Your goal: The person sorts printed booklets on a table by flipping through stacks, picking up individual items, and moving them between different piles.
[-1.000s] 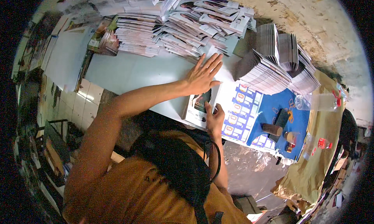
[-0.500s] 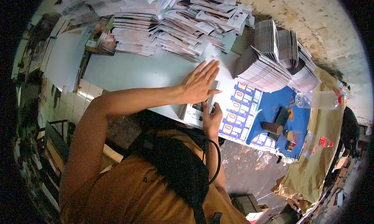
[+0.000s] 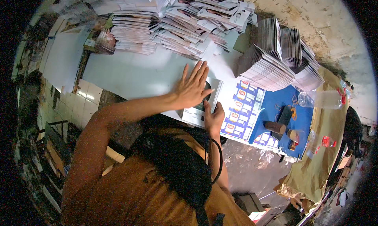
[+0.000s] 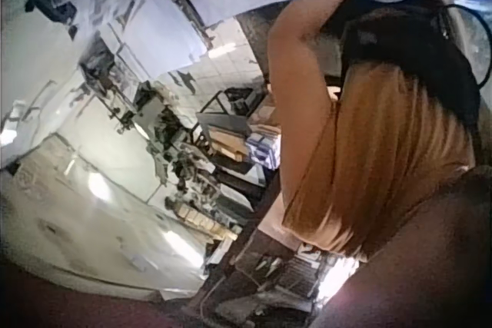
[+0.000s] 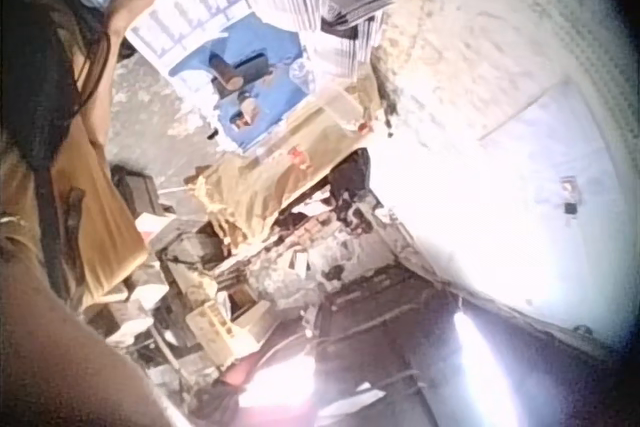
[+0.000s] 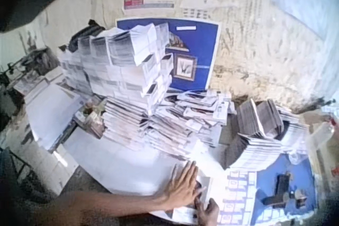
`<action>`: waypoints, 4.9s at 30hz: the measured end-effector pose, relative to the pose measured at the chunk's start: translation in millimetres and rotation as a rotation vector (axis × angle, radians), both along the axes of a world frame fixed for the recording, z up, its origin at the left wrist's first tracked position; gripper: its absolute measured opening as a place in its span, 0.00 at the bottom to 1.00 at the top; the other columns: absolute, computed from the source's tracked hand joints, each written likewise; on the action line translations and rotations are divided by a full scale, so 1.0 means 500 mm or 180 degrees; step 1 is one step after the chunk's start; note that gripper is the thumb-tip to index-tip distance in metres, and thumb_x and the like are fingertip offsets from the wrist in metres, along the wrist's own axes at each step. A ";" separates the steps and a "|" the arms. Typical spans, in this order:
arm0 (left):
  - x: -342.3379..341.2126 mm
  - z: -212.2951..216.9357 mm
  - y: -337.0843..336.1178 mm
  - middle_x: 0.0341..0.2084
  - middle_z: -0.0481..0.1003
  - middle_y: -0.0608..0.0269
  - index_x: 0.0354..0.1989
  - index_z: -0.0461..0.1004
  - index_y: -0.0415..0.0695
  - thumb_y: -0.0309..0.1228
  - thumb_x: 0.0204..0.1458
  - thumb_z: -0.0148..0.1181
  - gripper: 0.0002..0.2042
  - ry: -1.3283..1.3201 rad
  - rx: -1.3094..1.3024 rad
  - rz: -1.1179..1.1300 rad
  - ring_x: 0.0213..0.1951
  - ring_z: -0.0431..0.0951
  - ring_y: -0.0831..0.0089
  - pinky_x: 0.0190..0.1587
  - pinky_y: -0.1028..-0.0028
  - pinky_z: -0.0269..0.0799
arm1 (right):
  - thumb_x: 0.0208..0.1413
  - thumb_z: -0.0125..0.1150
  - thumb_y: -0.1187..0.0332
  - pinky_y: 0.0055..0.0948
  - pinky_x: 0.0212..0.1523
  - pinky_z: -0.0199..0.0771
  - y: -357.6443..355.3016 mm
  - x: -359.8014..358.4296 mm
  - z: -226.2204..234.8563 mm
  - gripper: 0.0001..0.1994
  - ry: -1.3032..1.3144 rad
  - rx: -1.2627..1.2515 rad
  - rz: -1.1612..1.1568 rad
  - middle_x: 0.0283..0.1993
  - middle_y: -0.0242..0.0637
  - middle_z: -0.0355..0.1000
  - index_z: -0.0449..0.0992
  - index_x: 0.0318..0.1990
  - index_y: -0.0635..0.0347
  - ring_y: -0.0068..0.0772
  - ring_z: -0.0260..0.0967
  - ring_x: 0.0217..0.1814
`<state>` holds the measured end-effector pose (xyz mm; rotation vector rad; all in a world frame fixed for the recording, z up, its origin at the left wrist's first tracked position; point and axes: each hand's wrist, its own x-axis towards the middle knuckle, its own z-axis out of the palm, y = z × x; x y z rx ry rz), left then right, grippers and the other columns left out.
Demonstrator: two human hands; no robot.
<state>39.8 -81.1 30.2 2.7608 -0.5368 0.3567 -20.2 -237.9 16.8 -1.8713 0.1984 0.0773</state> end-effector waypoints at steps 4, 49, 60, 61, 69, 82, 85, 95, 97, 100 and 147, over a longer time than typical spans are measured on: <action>-0.049 0.020 0.005 0.71 0.45 0.37 0.67 0.53 0.26 0.50 0.64 0.40 0.36 0.0407 0.0055 0.0152 0.73 0.42 0.45 0.68 0.37 0.34 | 0.59 0.64 0.64 0.26 0.28 0.65 0.005 0.000 0.012 0.15 -0.0023 0.0059 0.0025 0.26 0.38 0.73 0.73 0.36 0.72 0.20 0.62 0.28; -0.104 -0.007 -0.004 0.72 0.44 0.42 0.70 0.52 0.32 0.39 0.53 0.49 0.36 0.0576 -0.0430 -0.0071 0.75 0.39 0.50 0.67 0.34 0.37 | 0.66 0.41 0.51 0.60 0.73 0.29 0.018 0.003 0.031 0.34 -0.0753 -0.2592 0.1306 0.78 0.49 0.39 0.52 0.71 0.68 0.62 0.27 0.80; -0.118 0.025 0.019 0.72 0.43 0.39 0.70 0.48 0.28 0.36 0.56 0.47 0.35 0.0681 -0.0270 -0.0374 0.73 0.40 0.42 0.66 0.32 0.36 | 0.67 0.40 0.55 0.57 0.74 0.28 0.015 0.010 0.026 0.30 -0.0783 -0.2496 0.1218 0.78 0.45 0.43 0.54 0.71 0.65 0.59 0.30 0.80; -0.118 0.026 0.020 0.72 0.47 0.47 0.70 0.49 0.30 0.40 0.58 0.45 0.35 0.0725 -0.0170 -0.0306 0.74 0.40 0.46 0.66 0.34 0.39 | 0.67 0.40 0.55 0.57 0.74 0.28 0.016 0.007 0.027 0.30 -0.0744 -0.2516 0.1216 0.78 0.45 0.43 0.54 0.71 0.65 0.59 0.30 0.80; -0.119 0.018 0.023 0.73 0.43 0.46 0.71 0.44 0.31 0.39 0.56 0.47 0.38 0.0698 -0.0304 -0.0344 0.74 0.38 0.44 0.65 0.31 0.39 | 0.66 0.43 0.57 0.54 0.75 0.29 0.015 0.005 0.037 0.31 -0.0868 -0.2487 0.1198 0.77 0.51 0.42 0.50 0.72 0.65 0.59 0.29 0.80; -0.117 0.029 0.026 0.65 0.55 0.42 0.72 0.43 0.36 0.29 0.42 0.60 0.46 0.2056 -0.4095 0.0531 0.65 0.59 0.52 0.68 0.62 0.57 | 0.61 0.52 0.60 0.41 0.62 0.64 -0.039 0.028 0.094 0.32 0.1237 0.0873 0.0384 0.70 0.49 0.56 0.56 0.69 0.67 0.40 0.62 0.64; -0.114 0.050 0.068 0.62 0.58 0.47 0.71 0.45 0.37 0.25 0.41 0.54 0.43 0.2301 -0.4860 0.0696 0.59 0.65 0.60 0.59 0.68 0.68 | 0.59 0.54 0.59 0.38 0.54 0.69 0.022 0.048 0.130 0.27 0.1596 0.1202 0.0308 0.59 0.44 0.68 0.67 0.61 0.70 0.35 0.68 0.49; -0.116 -0.032 0.194 0.59 0.66 0.52 0.67 0.55 0.41 0.27 0.42 0.48 0.37 0.2339 -0.5369 0.0925 0.60 0.68 0.62 0.63 0.64 0.64 | 0.54 0.57 0.66 0.26 0.18 0.56 0.136 0.083 0.113 0.14 0.1618 0.1485 0.0768 0.27 0.30 0.64 0.68 0.45 0.66 0.21 0.56 0.21; -0.110 -0.017 0.169 0.59 0.65 0.53 0.69 0.53 0.41 0.26 0.41 0.49 0.38 0.2318 -0.5787 0.0690 0.61 0.67 0.61 0.63 0.65 0.63 | 0.55 0.55 0.69 0.23 0.15 0.54 0.144 0.074 0.117 0.17 0.1422 0.1676 0.0405 0.26 0.29 0.63 0.62 0.49 0.68 0.20 0.55 0.19; -0.107 -0.033 0.178 0.58 0.65 0.52 0.69 0.51 0.44 0.25 0.44 0.48 0.37 0.2392 -0.5969 0.0274 0.59 0.69 0.61 0.58 0.64 0.70 | 0.56 0.52 0.72 0.24 0.16 0.56 0.139 0.077 0.124 0.22 0.1543 0.1705 0.0359 0.27 0.31 0.63 0.57 0.57 0.69 0.20 0.57 0.21; -0.189 -0.006 0.123 0.67 0.49 0.42 0.72 0.39 0.37 0.37 0.43 0.70 0.52 0.0982 -0.4478 -0.0748 0.70 0.47 0.47 0.72 0.53 0.42 | 0.60 0.57 0.71 0.35 0.59 0.64 -0.018 -0.024 -0.057 0.27 0.0369 0.0667 0.0908 0.57 0.44 0.68 0.58 0.65 0.69 0.38 0.66 0.58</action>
